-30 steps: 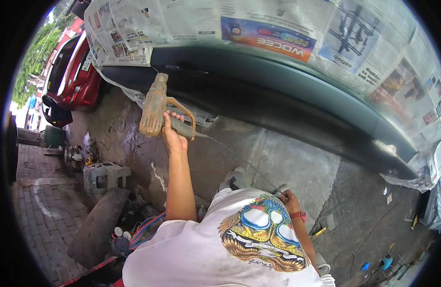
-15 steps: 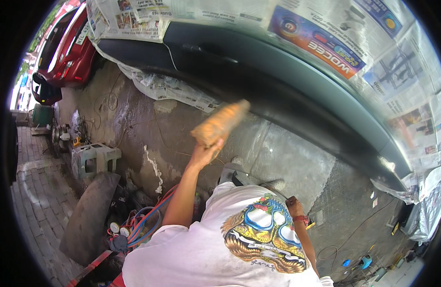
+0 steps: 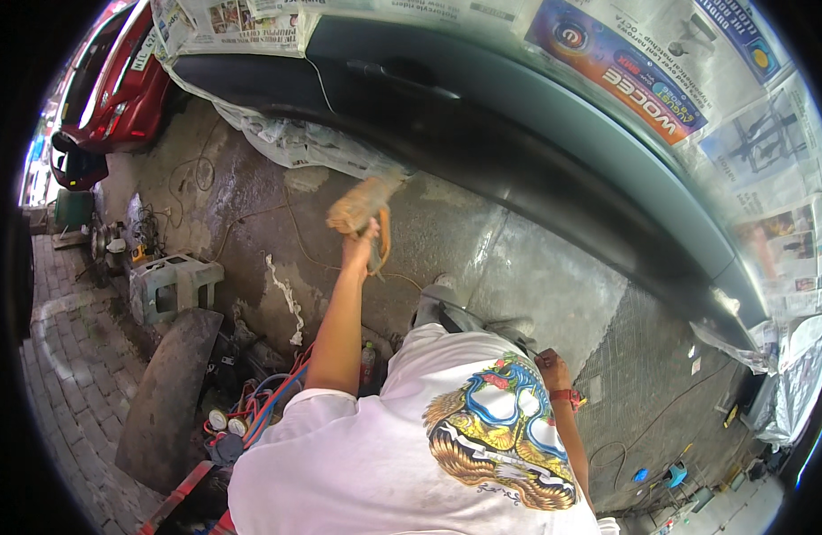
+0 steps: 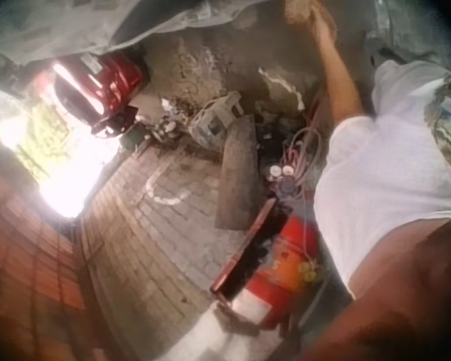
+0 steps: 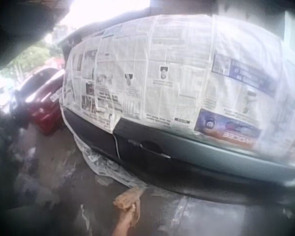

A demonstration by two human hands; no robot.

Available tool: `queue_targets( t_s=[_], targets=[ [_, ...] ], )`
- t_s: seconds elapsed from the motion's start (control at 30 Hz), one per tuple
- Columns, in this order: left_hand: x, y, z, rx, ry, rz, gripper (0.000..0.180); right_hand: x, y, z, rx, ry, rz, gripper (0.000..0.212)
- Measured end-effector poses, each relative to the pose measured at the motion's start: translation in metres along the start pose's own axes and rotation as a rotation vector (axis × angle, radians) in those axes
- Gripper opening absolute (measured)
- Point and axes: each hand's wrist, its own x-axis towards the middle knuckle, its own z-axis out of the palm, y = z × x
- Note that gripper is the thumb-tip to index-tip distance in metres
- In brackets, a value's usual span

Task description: The person uses a heat gun to warm the car bumper, then wipes the surface with a cloth from a bucket. The bumper is partially covered with newspaper, and the person moves around the vehicle to access different sections.

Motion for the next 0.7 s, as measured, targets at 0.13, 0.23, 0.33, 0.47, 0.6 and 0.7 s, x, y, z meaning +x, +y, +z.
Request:
queue_targets(
  t_s=[0.13,0.23,0.33,0.47,0.6,0.7],
  targets=[
    [0.036,0.023,-0.006,-0.563,0.281,-0.049,0.053,-0.002,-0.03,0.0,0.061,0.004,-0.066,0.027],
    [0.039,0.042,-0.003,-0.692,0.368,0.024,0.055,0.015,-0.031,0.01,0.148,-0.039,-0.14,0.027],
    [0.021,0.05,-0.002,-0.479,0.249,0.069,0.057,0.019,-0.042,0.008,0.095,-0.049,-0.21,0.026],
    [-0.013,0.036,0.014,-0.122,0.069,0.184,0.066,0.014,-0.05,0.0,-0.006,-0.005,-0.147,0.022],
    [-0.067,0.044,0.047,0.26,-0.238,0.261,0.062,0.005,-0.015,0.005,-0.025,0.021,-0.024,0.02],
    [-0.08,0.035,0.062,0.443,-0.521,0.279,0.057,-0.006,0.006,0.002,-0.056,0.016,0.034,0.02]
  ],
)
